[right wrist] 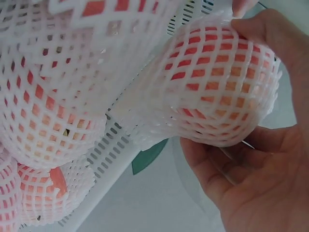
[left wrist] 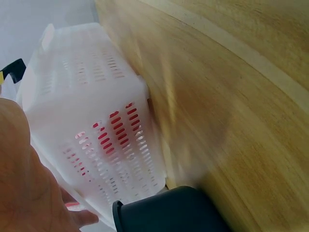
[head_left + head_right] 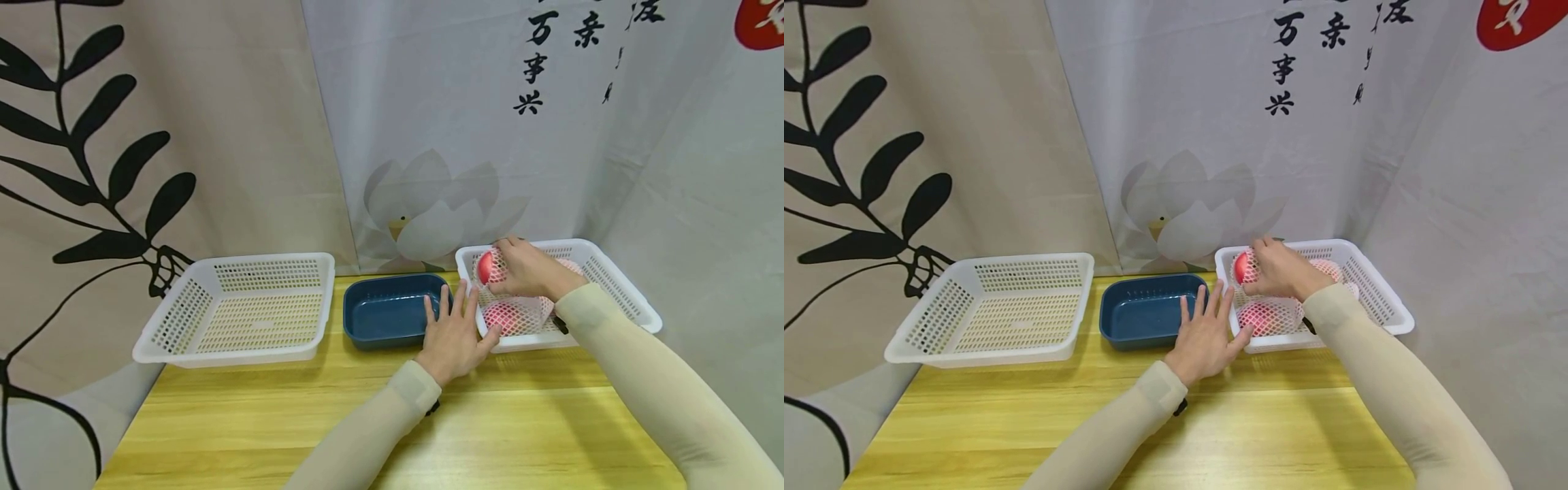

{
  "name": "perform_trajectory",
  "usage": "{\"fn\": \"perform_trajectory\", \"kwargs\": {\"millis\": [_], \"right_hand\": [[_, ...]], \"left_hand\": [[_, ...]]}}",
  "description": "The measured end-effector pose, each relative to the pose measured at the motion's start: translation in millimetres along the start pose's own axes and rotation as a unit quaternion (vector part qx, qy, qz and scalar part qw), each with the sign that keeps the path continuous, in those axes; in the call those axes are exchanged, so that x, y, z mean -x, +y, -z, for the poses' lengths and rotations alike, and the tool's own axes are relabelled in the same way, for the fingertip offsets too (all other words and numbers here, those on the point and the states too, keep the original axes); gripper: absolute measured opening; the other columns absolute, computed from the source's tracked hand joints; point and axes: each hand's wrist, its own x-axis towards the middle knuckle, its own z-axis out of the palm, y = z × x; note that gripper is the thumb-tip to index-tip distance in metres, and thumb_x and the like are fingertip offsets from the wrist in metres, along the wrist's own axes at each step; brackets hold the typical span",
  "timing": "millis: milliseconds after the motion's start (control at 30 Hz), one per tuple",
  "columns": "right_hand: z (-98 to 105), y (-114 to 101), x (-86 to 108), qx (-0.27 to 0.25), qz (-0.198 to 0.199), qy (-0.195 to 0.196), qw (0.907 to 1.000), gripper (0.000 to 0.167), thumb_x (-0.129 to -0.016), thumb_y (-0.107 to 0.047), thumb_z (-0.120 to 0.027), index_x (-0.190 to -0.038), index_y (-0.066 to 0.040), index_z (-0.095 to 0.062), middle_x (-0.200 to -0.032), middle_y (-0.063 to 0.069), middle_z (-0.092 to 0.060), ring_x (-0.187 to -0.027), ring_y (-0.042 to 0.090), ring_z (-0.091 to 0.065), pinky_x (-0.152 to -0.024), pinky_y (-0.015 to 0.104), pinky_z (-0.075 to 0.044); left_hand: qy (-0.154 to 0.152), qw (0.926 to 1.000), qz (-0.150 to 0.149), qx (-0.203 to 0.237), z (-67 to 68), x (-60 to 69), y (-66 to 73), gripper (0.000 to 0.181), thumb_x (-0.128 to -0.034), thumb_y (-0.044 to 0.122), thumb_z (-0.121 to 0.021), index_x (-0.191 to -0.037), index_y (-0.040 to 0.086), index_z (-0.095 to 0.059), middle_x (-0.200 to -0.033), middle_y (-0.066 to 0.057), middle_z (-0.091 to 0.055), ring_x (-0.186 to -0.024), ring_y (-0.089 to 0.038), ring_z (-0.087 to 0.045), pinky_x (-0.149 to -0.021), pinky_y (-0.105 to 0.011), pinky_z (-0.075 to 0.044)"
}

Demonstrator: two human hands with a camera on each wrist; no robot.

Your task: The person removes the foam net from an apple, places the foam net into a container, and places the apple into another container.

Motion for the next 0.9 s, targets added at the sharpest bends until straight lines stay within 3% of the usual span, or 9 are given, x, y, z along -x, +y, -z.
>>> {"fn": "perform_trajectory", "kwargs": {"millis": [300,600,900], "right_hand": [[-2,-2,10.2,-0.010,0.011,0.021,0.9997,0.097,-0.089,-0.039,-0.096,-0.155,0.018,-0.054,-0.150,0.043,-0.066,-0.134,0.058,-0.072,-0.118,0.069,-0.060],[0,-7,23.9,-0.020,0.013,0.040,0.9989,0.092,-0.088,-0.037,-0.094,-0.154,0.014,-0.055,-0.145,0.040,-0.070,-0.125,0.054,-0.076,-0.111,0.068,-0.063],[-1,-9,33.6,-0.019,0.005,0.047,0.9987,0.096,-0.090,-0.041,-0.094,-0.158,0.012,-0.052,-0.148,0.041,-0.068,-0.129,0.058,-0.074,-0.113,0.070,-0.062]], "left_hand": [[0.005,1.0000,0.007,0.003,-0.6,0.2,1.0,0.093,-0.1171,0.079,-0.031,-0.189,0.022,-0.017,-0.199,-0.006,-0.014,-0.181,-0.049,-0.022,-0.144,-0.078,-0.019],[-0.001,0.9999,0.004,0.015,2.1,1.2,0.2,0.095,-0.1165,0.081,-0.030,-0.189,0.022,-0.015,-0.199,-0.007,-0.012,-0.181,-0.050,-0.022,-0.144,-0.079,-0.016],[-0.007,0.9997,0.004,0.024,2.8,1.1,-2.6,0.100,-0.1149,0.085,-0.029,-0.189,0.020,-0.015,-0.199,-0.007,-0.012,-0.182,-0.049,-0.020,-0.144,-0.080,-0.016]]}}
